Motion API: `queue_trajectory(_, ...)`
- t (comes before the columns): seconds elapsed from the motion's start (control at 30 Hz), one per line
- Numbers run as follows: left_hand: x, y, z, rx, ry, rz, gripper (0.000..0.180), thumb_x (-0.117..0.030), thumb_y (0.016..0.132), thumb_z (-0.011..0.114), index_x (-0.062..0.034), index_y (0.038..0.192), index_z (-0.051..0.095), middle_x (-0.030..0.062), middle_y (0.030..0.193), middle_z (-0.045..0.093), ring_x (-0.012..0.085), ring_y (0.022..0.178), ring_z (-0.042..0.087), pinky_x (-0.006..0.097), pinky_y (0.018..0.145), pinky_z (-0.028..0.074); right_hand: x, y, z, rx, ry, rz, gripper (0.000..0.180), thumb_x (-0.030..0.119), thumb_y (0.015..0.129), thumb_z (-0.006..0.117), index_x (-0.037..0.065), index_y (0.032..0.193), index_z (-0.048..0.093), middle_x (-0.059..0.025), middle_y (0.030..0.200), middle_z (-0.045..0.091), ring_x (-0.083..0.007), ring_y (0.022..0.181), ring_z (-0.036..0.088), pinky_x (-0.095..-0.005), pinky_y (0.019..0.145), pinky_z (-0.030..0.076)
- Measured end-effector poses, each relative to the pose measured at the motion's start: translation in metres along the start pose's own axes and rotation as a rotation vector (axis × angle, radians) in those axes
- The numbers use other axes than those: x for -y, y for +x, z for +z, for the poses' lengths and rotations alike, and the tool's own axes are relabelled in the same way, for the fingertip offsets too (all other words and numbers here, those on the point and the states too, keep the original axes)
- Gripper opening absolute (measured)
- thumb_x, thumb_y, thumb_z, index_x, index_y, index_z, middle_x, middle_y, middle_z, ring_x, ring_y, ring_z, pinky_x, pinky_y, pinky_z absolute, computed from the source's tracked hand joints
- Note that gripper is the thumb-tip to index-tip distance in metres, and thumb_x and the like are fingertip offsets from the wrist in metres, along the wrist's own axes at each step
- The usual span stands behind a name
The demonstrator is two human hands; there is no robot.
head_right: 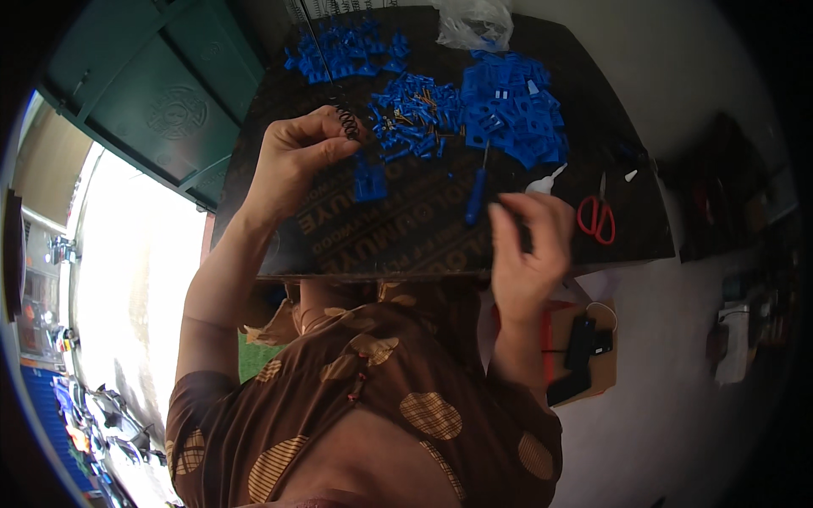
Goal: The person assembles small blue plastic housing components with metal springs, applying adhesive by hand.
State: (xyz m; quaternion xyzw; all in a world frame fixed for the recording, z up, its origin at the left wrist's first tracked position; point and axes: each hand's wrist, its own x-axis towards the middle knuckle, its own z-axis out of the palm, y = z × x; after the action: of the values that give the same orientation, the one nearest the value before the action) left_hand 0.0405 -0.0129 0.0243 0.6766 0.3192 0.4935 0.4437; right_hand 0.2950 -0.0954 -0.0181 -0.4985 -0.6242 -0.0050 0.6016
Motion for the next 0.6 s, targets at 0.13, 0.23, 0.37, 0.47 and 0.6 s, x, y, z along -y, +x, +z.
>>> queue_trajectory(0.13, -0.001, -0.002, 0.003, 0.012, 0.025, 0.034, 0.005, -0.001, 0.078, 0.07, 0.0029, 0.079, 0.067, 0.0021, 0.081, 0.061, 0.0084, 0.077, 0.055, 0.023, 0.072, 0.043, 0.03, 0.024, 0.043, 0.222, 0.206, -0.13, 0.015, -0.003, 0.07, 0.072, 0.002, 0.082, 0.064, -0.0085, 0.08, 0.061, -0.0243, 0.076, 0.056, -0.0335, 0.067, 0.045)
queue_trajectory(0.23, -0.007, -0.001, 0.01, 0.011, 0.019, 0.007, 0.01, 0.001, 0.077, 0.069, 0.0015, 0.071, 0.061, -0.0018, 0.075, 0.053, 0.0072, 0.074, 0.047, 0.023, 0.067, 0.037, 0.034, 0.039, 0.059, 0.282, 0.189, -0.166, 0.014, -0.001, 0.071, 0.072, 0.002, 0.08, 0.063, -0.0075, 0.078, 0.061, -0.0244, 0.073, 0.055, -0.0343, 0.065, 0.044)
queue_trajectory(0.37, -0.008, -0.001, 0.012, 0.013, 0.023, 0.035, 0.011, 0.001, 0.077, 0.068, 0.0021, 0.07, 0.06, -0.0016, 0.074, 0.052, 0.0066, 0.072, 0.046, 0.023, 0.065, 0.037, 0.036, 0.049, 0.066, 0.337, 0.18, -0.204, 0.013, 0.003, 0.071, 0.073, 0.002, 0.078, 0.063, -0.0072, 0.075, 0.062, -0.0257, 0.072, 0.055, -0.0358, 0.065, 0.044)
queue_trajectory(0.47, -0.009, -0.002, 0.013, 0.009, 0.041, 0.007, 0.012, 0.0, 0.078, 0.068, 0.0026, 0.07, 0.06, -0.0011, 0.072, 0.052, 0.006, 0.071, 0.046, 0.023, 0.063, 0.037, 0.038, 0.053, 0.069, 0.367, 0.147, -0.253, 0.014, 0.004, 0.07, 0.074, 0.002, 0.078, 0.063, -0.0073, 0.075, 0.062, -0.0263, 0.072, 0.055, -0.0364, 0.065, 0.045)
queue_trajectory(0.6, -0.01, -0.002, 0.012, -0.006, 0.058, -0.009, 0.012, -0.001, 0.079, 0.067, 0.0016, 0.07, 0.06, -0.0016, 0.071, 0.054, 0.005, 0.069, 0.047, 0.022, 0.063, 0.038, 0.038, 0.055, 0.073, 0.376, 0.129, -0.255, 0.014, 0.004, 0.07, 0.074, 0.001, 0.077, 0.063, -0.0077, 0.075, 0.063, -0.0269, 0.072, 0.056, -0.0367, 0.066, 0.045)
